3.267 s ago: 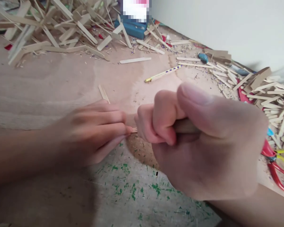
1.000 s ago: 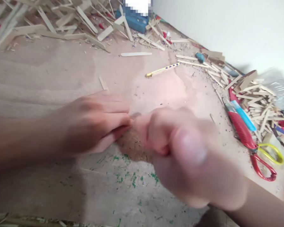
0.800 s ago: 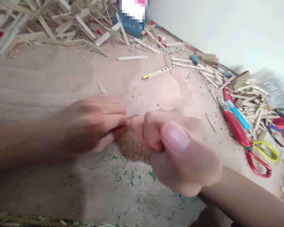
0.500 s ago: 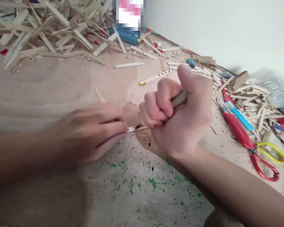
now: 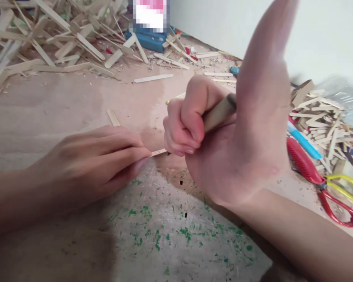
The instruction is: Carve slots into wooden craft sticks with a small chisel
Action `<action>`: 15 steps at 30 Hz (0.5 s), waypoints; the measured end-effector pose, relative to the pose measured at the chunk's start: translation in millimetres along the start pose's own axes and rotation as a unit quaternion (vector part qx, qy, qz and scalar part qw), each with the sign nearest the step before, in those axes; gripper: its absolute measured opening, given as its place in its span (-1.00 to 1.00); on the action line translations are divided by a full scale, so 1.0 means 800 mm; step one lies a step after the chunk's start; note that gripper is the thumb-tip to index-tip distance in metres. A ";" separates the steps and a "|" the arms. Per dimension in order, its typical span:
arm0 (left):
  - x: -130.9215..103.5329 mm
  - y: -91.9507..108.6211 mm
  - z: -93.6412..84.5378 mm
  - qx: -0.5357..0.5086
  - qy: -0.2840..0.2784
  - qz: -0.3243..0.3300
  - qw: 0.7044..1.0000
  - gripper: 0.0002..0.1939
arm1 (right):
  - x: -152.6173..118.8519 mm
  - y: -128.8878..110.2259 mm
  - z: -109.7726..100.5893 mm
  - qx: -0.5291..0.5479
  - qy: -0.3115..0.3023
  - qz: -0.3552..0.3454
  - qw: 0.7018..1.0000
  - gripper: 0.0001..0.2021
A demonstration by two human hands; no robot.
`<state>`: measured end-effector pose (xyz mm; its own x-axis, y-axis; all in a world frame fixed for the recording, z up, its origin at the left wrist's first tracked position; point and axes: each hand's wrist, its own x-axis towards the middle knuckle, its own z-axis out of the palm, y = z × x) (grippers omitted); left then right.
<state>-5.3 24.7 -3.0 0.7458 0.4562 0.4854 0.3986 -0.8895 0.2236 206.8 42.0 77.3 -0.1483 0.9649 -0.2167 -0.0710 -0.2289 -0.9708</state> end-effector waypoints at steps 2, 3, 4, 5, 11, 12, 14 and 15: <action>0.002 0.000 -0.002 0.022 0.005 -0.009 1.000 -0.69 | 0.003 -0.003 0.002 -0.002 0.027 -0.015 1.000 -0.12; 0.003 -0.001 -0.003 0.031 0.002 -0.014 0.999 -0.69 | 0.003 -0.005 0.002 -0.008 0.035 -0.023 0.999 -0.19; 0.005 -0.002 -0.004 0.037 -0.002 -0.022 0.999 -0.68 | 0.002 -0.006 0.002 -0.018 0.036 -0.026 0.999 -0.25; 0.007 -0.003 -0.005 0.039 -0.012 -0.031 0.999 -0.69 | 0.001 -0.006 0.001 -0.032 0.035 -0.025 0.999 -0.28; 0.011 -0.013 -0.010 0.061 -0.042 -0.046 0.996 -0.68 | -0.011 0.011 -0.012 -0.063 0.022 -0.105 0.992 -0.39; 0.011 -0.014 -0.010 0.067 -0.045 -0.045 0.996 -0.67 | -0.011 0.014 -0.013 -0.053 0.027 -0.117 0.991 -0.39; 0.011 -0.015 -0.011 0.068 -0.051 -0.052 0.995 -0.68 | -0.010 0.015 -0.015 -0.035 0.034 -0.124 0.991 -0.40; 0.010 -0.014 -0.010 0.062 -0.052 -0.057 0.995 -0.69 | -0.008 0.013 -0.017 -0.033 0.029 -0.113 0.993 -0.41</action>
<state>-8.1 38.6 5.5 0.7407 0.5606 0.3703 0.5419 -0.8243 0.1642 220.3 35.1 66.9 -0.0787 0.9969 0.0044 -0.0317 0.0019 -0.9995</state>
